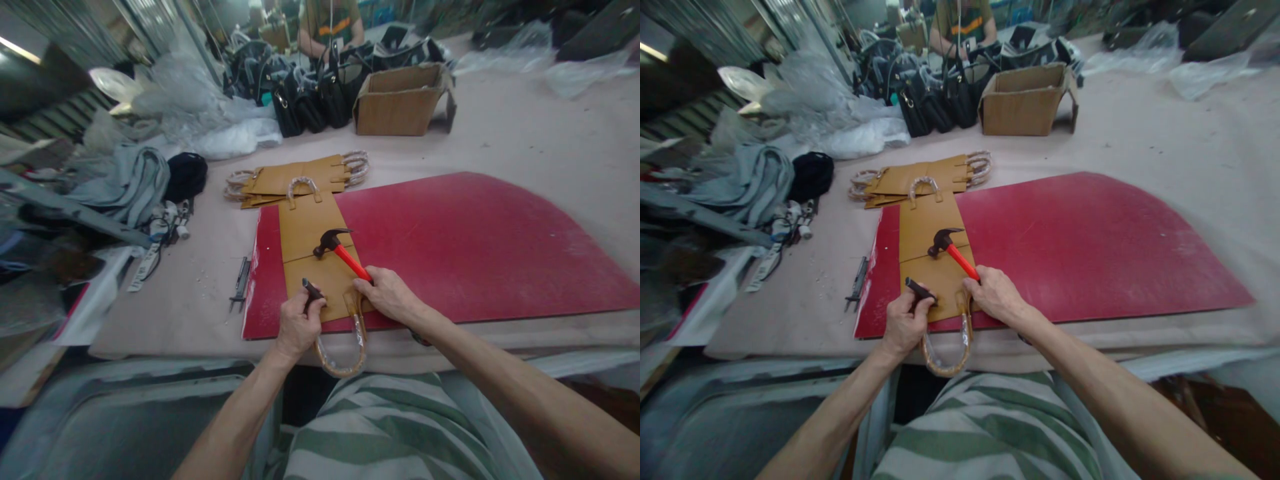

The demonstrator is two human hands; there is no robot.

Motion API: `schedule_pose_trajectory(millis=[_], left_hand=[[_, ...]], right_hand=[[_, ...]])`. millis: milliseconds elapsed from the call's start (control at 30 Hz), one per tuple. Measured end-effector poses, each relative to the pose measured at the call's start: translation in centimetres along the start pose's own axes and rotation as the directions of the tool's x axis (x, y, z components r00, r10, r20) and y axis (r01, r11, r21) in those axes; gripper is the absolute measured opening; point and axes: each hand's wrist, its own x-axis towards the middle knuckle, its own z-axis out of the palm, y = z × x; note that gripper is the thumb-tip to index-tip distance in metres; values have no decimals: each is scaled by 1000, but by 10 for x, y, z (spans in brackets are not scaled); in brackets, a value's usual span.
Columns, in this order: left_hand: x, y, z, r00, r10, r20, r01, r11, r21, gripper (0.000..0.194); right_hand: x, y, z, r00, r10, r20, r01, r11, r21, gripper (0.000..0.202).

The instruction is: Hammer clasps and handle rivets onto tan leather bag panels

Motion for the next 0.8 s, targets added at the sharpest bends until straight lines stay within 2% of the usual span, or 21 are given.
schedule_pose_trajectory(millis=[133,200,333,400,467,533,633,667,733,800], left_hand=[[1,0,0,997,78,-2,-78,997,27,13],[1,-1,0,993,117,5,-117,993,34,14],[0,-4,2,994,106,22,-106,994,8,12],[-1,-5,3,996,88,32,-88,996,0,11],[-2,-5,4,996,78,38,-77,997,-10,11],[-2,-5,5,996,83,42,-82,996,-28,12],[-2,-5,6,993,111,31,-110,993,-31,14],[-2,-5,7,993,115,24,-115,993,-22,14],[-2,-5,7,993,120,11,-120,993,0,13],[-2,-4,7,992,126,10,-126,992,10,12]], right_hand=[[-4,-1,0,1000,-28,6,28,999,28,26],[-10,-7,-9,999,-49,3,48,998,37,31],[-35,-35,-52,986,-133,-98,135,991,9,33],[-51,-49,-73,960,-207,-189,198,978,-66,32],[-65,-56,-84,927,-292,-234,259,952,-161,31],[-74,-54,-85,909,-373,-186,316,908,-277,31],[-79,-49,-87,882,-469,-42,403,799,-446,30],[-80,-51,-91,862,-505,-37,431,769,-472,30],[-85,-59,-101,813,-566,-140,459,769,-445,30],[-91,-68,-108,764,-555,-328,444,822,-357,29]])
